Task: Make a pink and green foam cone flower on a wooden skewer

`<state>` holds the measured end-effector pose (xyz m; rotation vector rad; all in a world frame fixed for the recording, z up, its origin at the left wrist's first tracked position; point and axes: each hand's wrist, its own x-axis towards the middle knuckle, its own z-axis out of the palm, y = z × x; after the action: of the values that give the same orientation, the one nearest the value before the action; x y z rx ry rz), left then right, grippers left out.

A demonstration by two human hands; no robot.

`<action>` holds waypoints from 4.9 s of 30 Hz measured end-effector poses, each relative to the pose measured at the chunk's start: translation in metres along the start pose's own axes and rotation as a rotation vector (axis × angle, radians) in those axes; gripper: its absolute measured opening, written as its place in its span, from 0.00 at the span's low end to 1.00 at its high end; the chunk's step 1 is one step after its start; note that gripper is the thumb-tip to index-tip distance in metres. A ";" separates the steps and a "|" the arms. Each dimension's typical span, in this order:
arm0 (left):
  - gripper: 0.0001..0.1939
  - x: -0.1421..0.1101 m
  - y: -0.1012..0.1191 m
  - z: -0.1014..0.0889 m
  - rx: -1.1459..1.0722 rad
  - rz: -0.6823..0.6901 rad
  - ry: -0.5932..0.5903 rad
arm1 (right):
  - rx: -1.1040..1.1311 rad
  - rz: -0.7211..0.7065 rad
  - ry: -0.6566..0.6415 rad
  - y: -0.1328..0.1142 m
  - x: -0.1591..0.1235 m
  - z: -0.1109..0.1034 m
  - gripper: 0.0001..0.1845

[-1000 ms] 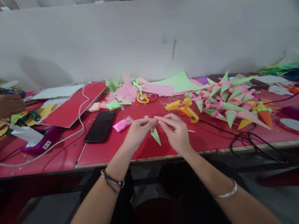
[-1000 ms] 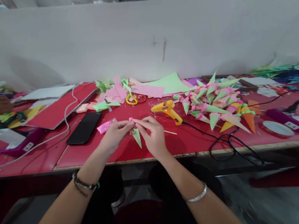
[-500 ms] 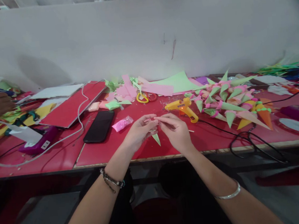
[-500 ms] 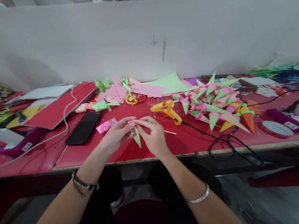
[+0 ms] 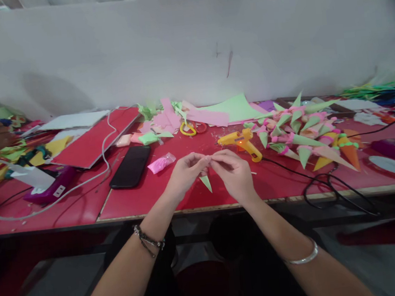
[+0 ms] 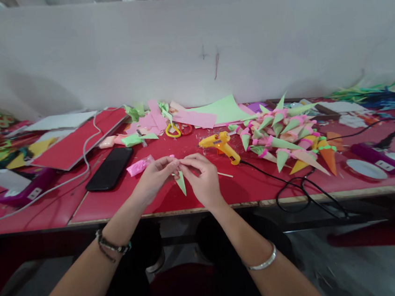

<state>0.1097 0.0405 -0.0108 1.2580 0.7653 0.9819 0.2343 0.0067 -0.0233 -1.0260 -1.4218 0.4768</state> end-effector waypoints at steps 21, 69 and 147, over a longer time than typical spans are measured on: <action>0.08 0.005 0.007 -0.018 -0.330 -0.010 0.159 | 0.599 0.509 0.122 0.007 0.007 0.001 0.08; 0.05 0.005 0.007 -0.015 -0.436 0.029 0.152 | 0.697 0.669 0.030 0.012 0.006 -0.002 0.09; 0.08 0.009 0.008 -0.023 -0.420 0.072 0.260 | 0.436 0.483 0.091 0.018 0.005 0.002 0.07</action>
<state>0.0917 0.0579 -0.0067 0.8065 0.6693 1.3051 0.2382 0.0205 -0.0355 -1.0094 -0.9220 1.0286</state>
